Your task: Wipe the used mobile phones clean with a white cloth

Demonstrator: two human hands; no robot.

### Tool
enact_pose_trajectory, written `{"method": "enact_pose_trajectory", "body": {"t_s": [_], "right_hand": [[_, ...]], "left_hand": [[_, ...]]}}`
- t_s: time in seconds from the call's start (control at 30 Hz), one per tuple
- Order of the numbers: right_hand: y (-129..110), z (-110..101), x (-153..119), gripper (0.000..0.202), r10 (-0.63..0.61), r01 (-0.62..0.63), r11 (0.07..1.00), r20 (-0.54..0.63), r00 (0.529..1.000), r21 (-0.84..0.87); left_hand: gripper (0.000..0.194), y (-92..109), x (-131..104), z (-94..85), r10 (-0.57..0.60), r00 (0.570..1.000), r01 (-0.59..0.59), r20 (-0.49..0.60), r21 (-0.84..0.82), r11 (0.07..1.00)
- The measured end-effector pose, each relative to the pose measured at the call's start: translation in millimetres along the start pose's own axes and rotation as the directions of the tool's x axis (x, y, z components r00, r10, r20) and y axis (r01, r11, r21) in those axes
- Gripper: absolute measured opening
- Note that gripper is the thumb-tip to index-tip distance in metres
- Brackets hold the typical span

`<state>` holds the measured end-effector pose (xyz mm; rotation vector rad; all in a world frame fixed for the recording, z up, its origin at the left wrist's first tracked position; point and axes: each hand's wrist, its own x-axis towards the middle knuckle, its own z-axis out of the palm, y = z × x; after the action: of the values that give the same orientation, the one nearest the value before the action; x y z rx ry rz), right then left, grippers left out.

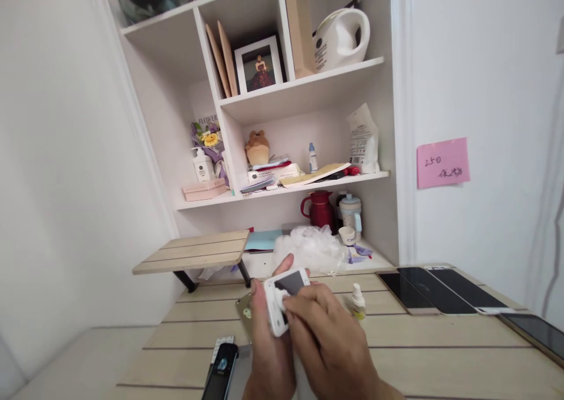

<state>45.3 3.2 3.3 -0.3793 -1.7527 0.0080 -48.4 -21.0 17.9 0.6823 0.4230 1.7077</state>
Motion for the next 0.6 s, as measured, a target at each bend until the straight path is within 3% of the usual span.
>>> {"method": "enact_pose_trajectory", "body": {"t_s": [0.1,0.27,0.43,0.6], "right_hand": [[3.4,4.3,0.8,0.022,0.06,-0.06,0.998,-0.052,0.997,-0.008],[-3.8,3.2,-5.3,0.027,-0.041,0.038,0.999,0.117,0.992,0.026],[12.9,-5.2,4.8,0.018,0.064,-0.069,0.996,-0.082,0.995,-0.052],[22.9,-10.3,13.4,0.016,0.085,-0.095,0.993,-0.139,0.987,-0.066]], "left_hand": [[0.069,8.5,2.6,1.5,0.111,0.994,-0.11,0.008,-0.047,0.993],[0.068,16.9,-0.6,0.3,0.054,0.997,-0.052,0.054,-0.048,0.998],[0.076,23.6,-3.5,0.9,0.154,0.973,-0.139,0.172,-0.098,0.986],[0.073,29.1,-1.5,-0.3,0.138,0.965,-0.11,0.222,-0.134,0.985]]}}
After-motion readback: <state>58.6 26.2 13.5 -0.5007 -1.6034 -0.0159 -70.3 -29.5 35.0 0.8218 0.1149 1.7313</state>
